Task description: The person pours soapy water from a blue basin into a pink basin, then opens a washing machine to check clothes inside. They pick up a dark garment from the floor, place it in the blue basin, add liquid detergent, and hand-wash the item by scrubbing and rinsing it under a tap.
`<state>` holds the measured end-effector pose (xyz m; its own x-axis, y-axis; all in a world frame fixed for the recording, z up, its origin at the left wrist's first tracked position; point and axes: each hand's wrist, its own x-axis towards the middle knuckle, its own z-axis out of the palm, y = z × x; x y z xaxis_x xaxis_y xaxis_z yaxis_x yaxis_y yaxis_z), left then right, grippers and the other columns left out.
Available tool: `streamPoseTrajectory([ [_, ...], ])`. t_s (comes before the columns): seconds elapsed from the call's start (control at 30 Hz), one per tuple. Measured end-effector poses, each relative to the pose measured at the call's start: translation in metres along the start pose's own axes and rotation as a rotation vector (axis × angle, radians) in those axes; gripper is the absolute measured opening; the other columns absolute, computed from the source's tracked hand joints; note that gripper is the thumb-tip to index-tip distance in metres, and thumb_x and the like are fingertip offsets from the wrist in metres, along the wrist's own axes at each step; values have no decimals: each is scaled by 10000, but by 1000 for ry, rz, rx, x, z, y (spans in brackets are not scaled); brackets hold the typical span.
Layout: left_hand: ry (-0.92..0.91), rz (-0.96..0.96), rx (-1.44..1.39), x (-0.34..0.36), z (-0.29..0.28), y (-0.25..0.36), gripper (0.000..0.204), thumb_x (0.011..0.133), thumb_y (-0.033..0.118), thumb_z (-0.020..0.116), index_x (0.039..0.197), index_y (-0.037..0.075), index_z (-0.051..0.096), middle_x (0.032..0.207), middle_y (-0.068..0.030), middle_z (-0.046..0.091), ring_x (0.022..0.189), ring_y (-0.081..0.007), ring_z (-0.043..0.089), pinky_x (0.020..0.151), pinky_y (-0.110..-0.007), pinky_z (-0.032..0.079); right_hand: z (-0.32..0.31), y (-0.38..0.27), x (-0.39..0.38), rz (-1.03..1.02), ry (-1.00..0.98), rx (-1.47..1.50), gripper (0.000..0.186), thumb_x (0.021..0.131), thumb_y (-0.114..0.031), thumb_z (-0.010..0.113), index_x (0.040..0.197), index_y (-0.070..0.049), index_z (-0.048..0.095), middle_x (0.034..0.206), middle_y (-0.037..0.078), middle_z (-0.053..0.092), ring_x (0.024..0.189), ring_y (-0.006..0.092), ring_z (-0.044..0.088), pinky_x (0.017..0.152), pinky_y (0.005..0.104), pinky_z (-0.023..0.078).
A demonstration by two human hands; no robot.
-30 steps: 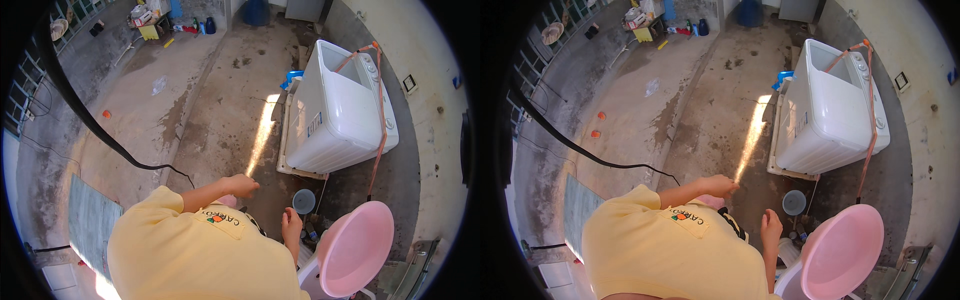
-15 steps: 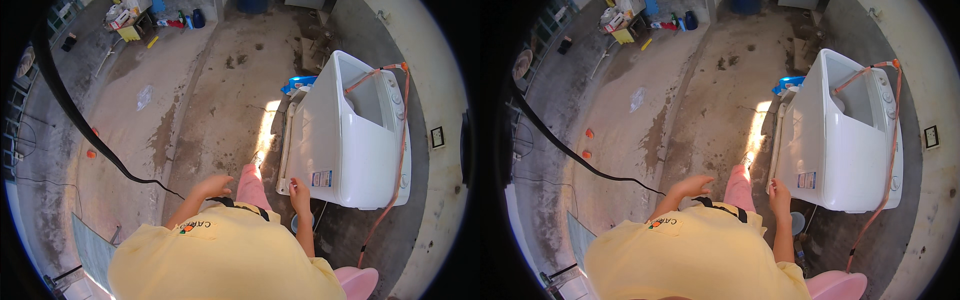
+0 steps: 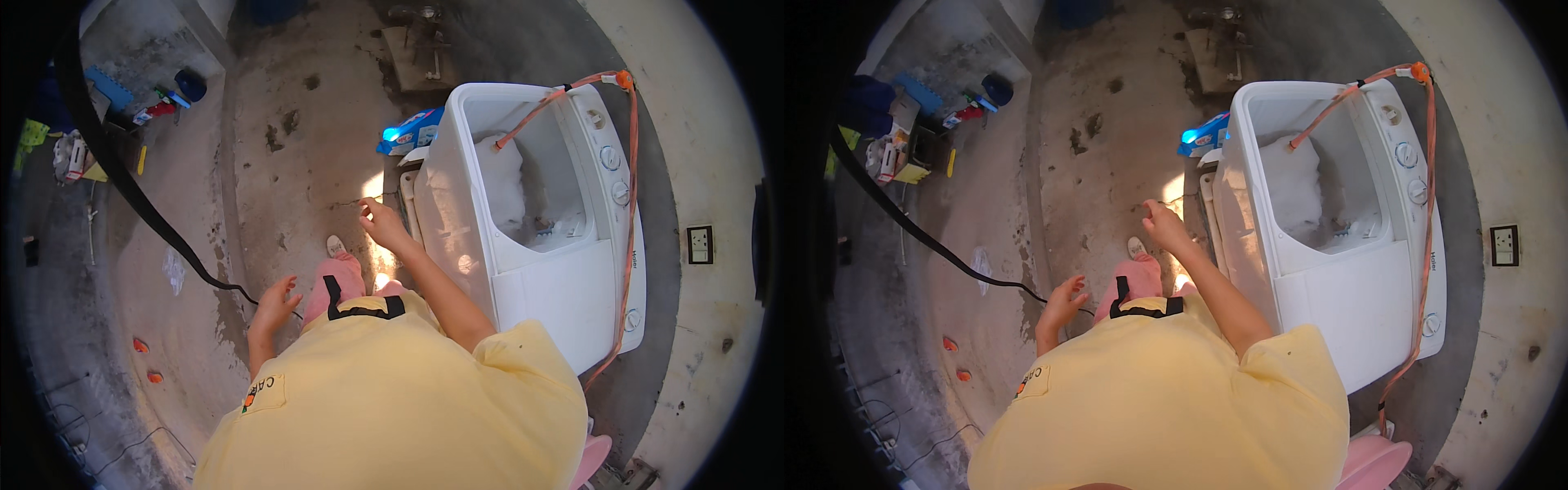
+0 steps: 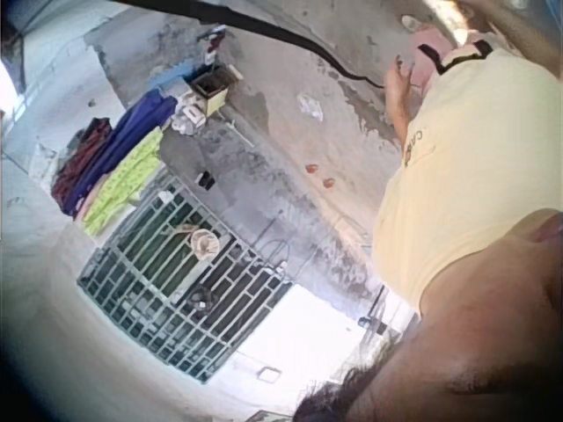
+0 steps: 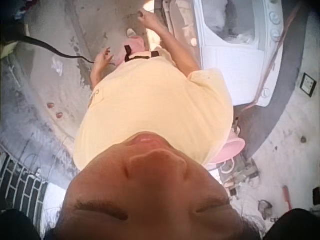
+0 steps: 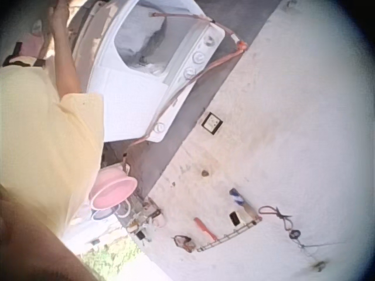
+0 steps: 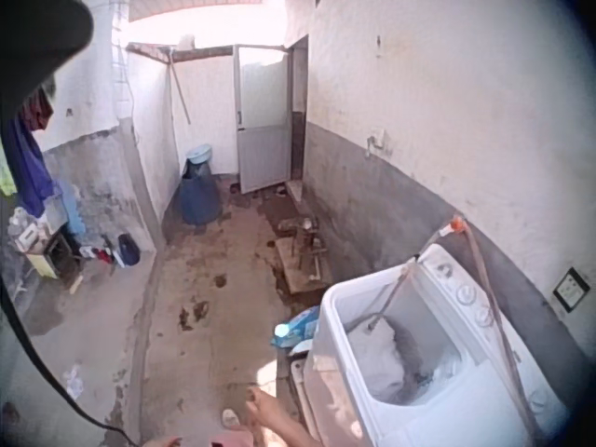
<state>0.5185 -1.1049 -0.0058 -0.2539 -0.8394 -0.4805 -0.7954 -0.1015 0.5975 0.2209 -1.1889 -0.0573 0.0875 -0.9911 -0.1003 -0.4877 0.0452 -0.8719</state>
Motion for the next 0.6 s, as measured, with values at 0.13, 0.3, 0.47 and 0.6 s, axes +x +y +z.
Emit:
streamPoseTrajectory([
  [0.13, -6, 169, 20, 85, -37, 8, 408, 785, 119, 637, 1163, 26, 515, 1076, -144, 587, 943, -272, 586, 799, -348, 464, 21, 45, 92, 162, 22, 264, 392, 797, -158, 592, 1131, 10, 476, 913, 166, 609, 756, 255, 629, 638, 344, 502],
  [0.3, 82, 219, 24, 230, -107, 57, 356, 792, 102, 623, 1126, 14, 536, 1070, -148, 586, 936, -264, 586, 782, -334, 466, 13, 111, 201, 608, 183, 999, 342, 862, -229, 559, 1113, -18, 461, 907, 111, 581, 608, 164, 604, 478, 249, 483],
  [0.47, -5, 331, 44, 329, -154, 94, 306, 798, 86, 611, 1089, 4, 560, 1061, -145, 597, 963, -261, 581, 787, -323, 461, 8, 199, 276, 974, 445, 1041, 326, 878, -279, 506, 1067, -13, 496, 972, 117, 592, 842, 237, 619, 666, 314, 513],
  [0.6, -145, 346, 21, 411, -185, 110, 296, 786, 77, 610, 1068, -4, 568, 1017, -159, 613, 942, -279, 594, 791, -340, 470, 45, 354, 328, 1001, 779, 1135, 228, 860, -133, 452, 1037, 11, 454, 1009, 179, 582, 673, 259, 619, 521, 330, 497],
])
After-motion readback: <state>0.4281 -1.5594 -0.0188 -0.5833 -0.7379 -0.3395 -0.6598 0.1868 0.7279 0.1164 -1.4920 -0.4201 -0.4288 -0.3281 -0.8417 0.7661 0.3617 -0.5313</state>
